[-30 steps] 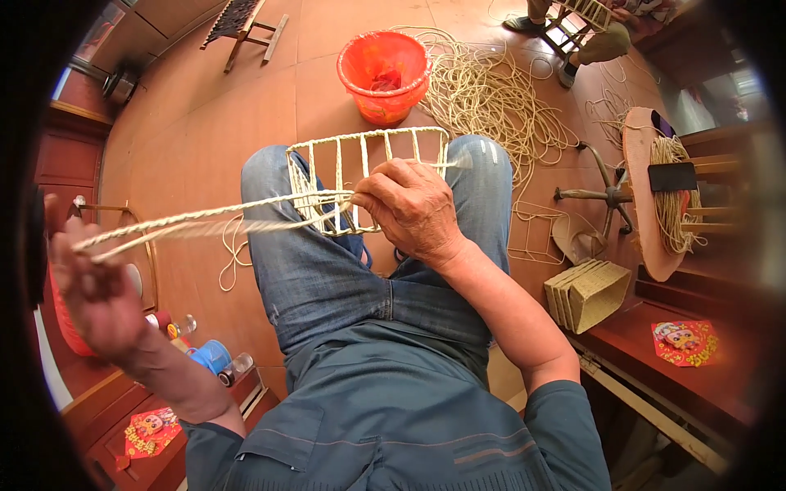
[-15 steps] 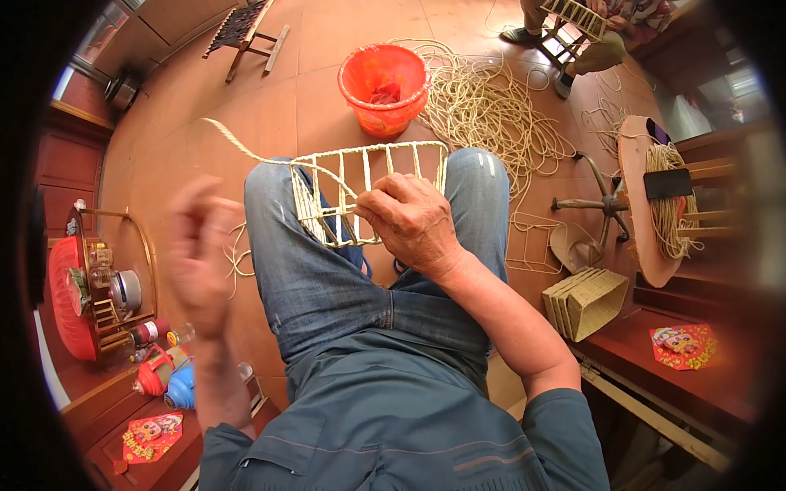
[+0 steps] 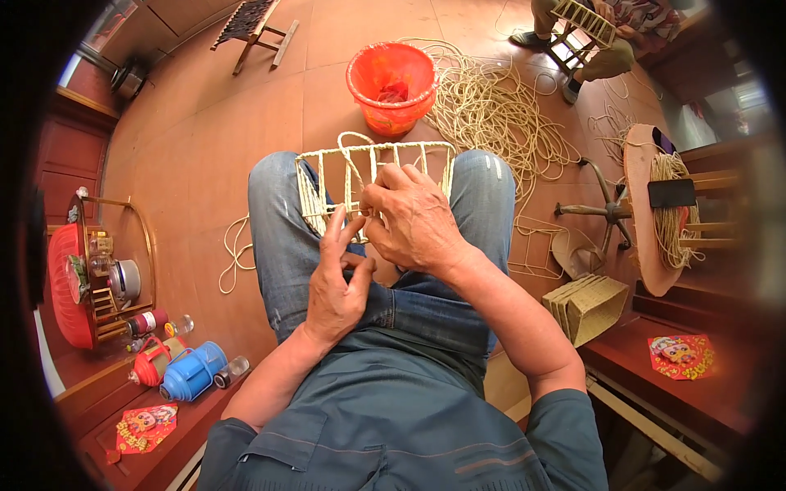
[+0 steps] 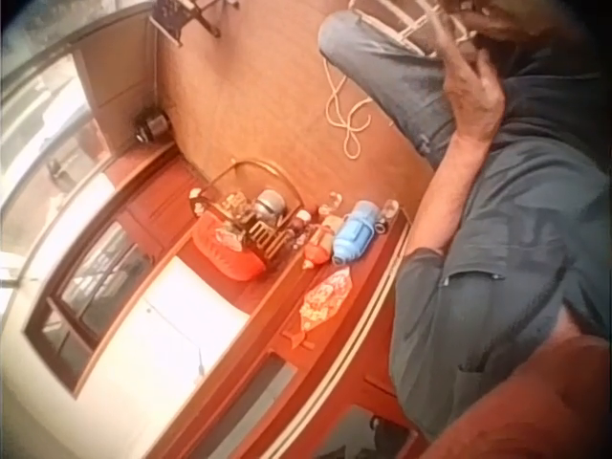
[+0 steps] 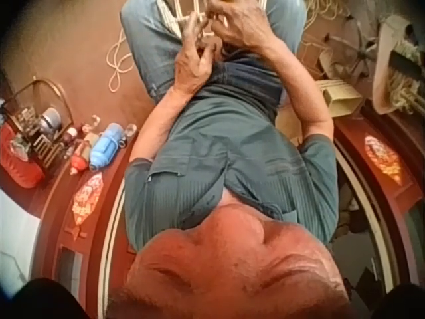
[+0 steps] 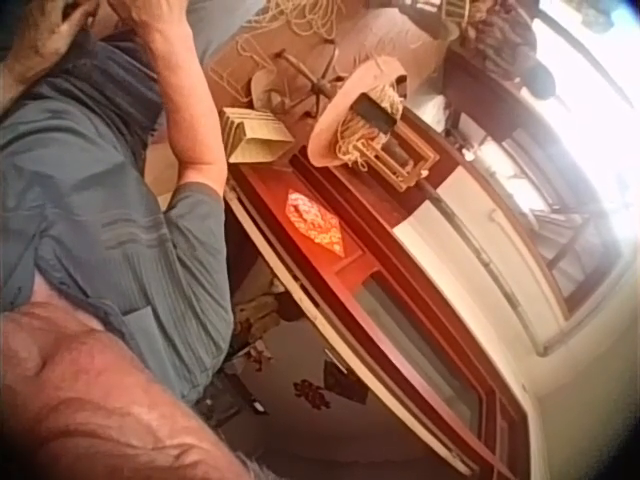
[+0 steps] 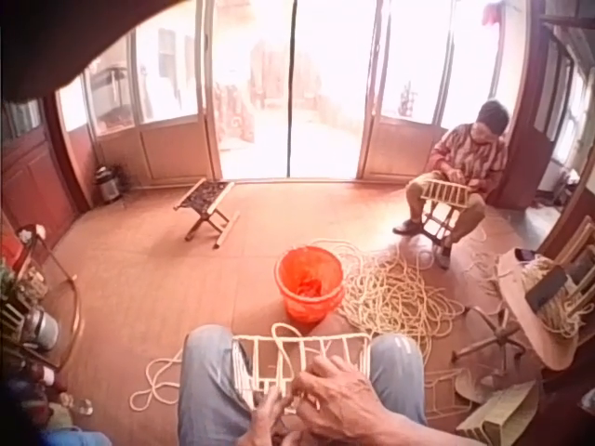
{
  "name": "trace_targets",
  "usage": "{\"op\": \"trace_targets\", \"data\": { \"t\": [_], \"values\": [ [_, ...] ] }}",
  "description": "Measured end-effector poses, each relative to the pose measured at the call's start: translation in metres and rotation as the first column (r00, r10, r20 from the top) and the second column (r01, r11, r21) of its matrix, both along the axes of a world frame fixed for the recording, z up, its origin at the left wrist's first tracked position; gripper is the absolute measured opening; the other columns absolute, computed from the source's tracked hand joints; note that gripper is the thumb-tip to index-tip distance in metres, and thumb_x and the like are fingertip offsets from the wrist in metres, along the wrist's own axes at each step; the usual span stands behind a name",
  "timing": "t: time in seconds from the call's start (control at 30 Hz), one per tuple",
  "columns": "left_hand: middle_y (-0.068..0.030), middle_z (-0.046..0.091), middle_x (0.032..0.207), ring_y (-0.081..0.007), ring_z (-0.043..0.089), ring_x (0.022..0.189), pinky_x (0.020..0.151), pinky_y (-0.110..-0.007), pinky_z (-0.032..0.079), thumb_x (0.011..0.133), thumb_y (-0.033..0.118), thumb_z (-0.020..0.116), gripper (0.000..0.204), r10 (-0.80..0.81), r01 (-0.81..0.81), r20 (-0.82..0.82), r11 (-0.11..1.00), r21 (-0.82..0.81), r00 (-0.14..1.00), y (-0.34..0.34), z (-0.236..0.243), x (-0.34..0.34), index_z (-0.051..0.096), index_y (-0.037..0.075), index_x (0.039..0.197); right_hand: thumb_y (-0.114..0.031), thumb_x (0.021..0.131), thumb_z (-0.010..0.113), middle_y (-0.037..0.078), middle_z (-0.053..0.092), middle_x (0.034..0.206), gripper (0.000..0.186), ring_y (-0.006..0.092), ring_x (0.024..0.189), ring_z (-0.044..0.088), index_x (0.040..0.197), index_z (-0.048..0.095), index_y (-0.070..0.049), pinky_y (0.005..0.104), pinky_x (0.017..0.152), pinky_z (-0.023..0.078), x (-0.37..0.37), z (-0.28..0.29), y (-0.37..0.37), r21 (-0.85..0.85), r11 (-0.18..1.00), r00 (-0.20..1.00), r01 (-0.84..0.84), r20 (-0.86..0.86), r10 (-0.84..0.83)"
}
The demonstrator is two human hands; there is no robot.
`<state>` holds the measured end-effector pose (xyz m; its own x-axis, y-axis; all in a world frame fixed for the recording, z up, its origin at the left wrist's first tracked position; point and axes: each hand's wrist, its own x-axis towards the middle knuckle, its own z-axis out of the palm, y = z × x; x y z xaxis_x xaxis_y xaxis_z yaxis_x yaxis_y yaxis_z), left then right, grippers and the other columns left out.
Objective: Weave a small basket using straw twine and a frame.
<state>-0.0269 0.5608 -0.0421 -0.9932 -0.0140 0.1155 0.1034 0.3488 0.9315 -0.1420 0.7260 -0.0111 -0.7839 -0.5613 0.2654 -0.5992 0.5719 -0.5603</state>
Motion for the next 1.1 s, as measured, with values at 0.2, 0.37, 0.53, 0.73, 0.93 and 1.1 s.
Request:
{"op": "trace_targets", "data": {
  "t": [0.2, 0.37, 0.53, 0.73, 0.93, 1.1],
  "values": [
    [-0.0243, 0.045, 0.165, -0.0174, 0.072, 0.096, 0.087, -0.032, 0.060, 0.099, -0.012, 0.058, 0.085, -0.048, 0.002, 0.103, 0.913, 0.408, 0.994, 0.018, 0.000, -0.008, 0.018, 0.006, 0.171, -0.013, 0.080, 0.066, 0.013, 0.061, 0.098, 0.015, 0.0354, 0.098, 0.060, 0.093, 0.073, -0.008, 0.0485, 0.087, 0.052, -0.006, 0.007, 0.002, 0.016, 0.999, 0.994, -0.033, 0.100, 0.031],
    [-0.0166, 0.053, 0.161, -0.0092, 0.065, 0.088, 0.080, -0.025, 0.058, 0.101, -0.010, 0.051, 0.076, -0.029, -0.110, 0.221, 0.798, 0.592, 0.975, 0.020, 0.000, -0.015, 0.024, 0.007, 0.170, -0.012, 0.080, 0.065, 0.014, 0.063, 0.101, 0.019, 0.0375, 0.099, 0.061, 0.096, 0.075, -0.008, 0.0513, 0.089, 0.053, -0.011, 0.012, 0.003, 0.065, 0.996, 0.981, -0.058, 0.188, 0.045],
    [-0.0144, 0.065, 0.138, -0.0088, 0.066, 0.086, 0.073, -0.026, 0.057, 0.103, -0.004, 0.060, 0.071, 0.114, -0.190, 0.207, 0.898, 0.397, 0.972, 0.024, -0.005, -0.019, 0.032, 0.008, 0.167, -0.006, 0.080, 0.064, 0.014, 0.063, 0.101, 0.021, 0.0377, 0.098, 0.061, 0.098, 0.075, -0.007, 0.0511, 0.087, 0.053, -0.011, 0.015, 0.004, 0.086, 0.994, 0.983, -0.070, 0.177, 0.054],
    [-0.0116, 0.071, 0.108, -0.0084, 0.061, 0.073, 0.065, -0.026, 0.052, 0.101, 0.002, 0.073, 0.071, 0.239, -0.239, -0.103, 0.971, 0.020, 0.965, 0.025, -0.014, -0.033, 0.040, 0.008, 0.163, -0.004, 0.080, 0.063, 0.015, 0.062, 0.100, 0.021, 0.0385, 0.098, 0.061, 0.098, 0.074, -0.006, 0.0512, 0.086, 0.053, -0.012, 0.012, 0.003, 0.063, 0.994, 0.982, -0.084, 0.175, 0.072],
    [-0.0072, 0.066, 0.098, -0.0113, 0.062, 0.075, 0.067, -0.028, 0.052, 0.100, -0.001, 0.067, 0.064, 0.165, -0.178, 0.116, 0.977, 0.113, 0.979, 0.017, -0.003, -0.027, 0.043, 0.006, 0.158, -0.002, 0.079, 0.064, 0.015, 0.061, 0.100, 0.023, 0.0386, 0.095, 0.059, 0.099, 0.074, -0.007, 0.0506, 0.085, 0.052, -0.010, 0.009, 0.005, 0.050, 0.993, 0.988, -0.110, 0.115, 0.104],
    [-0.0008, 0.062, 0.089, -0.0017, 0.048, 0.066, 0.056, -0.018, 0.037, 0.105, 0.004, 0.063, 0.056, -0.055, -0.120, 0.244, 0.756, 0.644, 0.968, -0.005, 0.028, -0.035, 0.042, 0.002, 0.156, -0.009, 0.084, 0.072, 0.013, 0.060, 0.098, 0.021, 0.0356, 0.092, 0.059, 0.104, 0.070, -0.008, 0.0479, 0.084, 0.051, -0.002, 0.005, 0.007, 0.012, 0.992, 0.992, -0.123, 0.010, 0.123]
  ]
}}
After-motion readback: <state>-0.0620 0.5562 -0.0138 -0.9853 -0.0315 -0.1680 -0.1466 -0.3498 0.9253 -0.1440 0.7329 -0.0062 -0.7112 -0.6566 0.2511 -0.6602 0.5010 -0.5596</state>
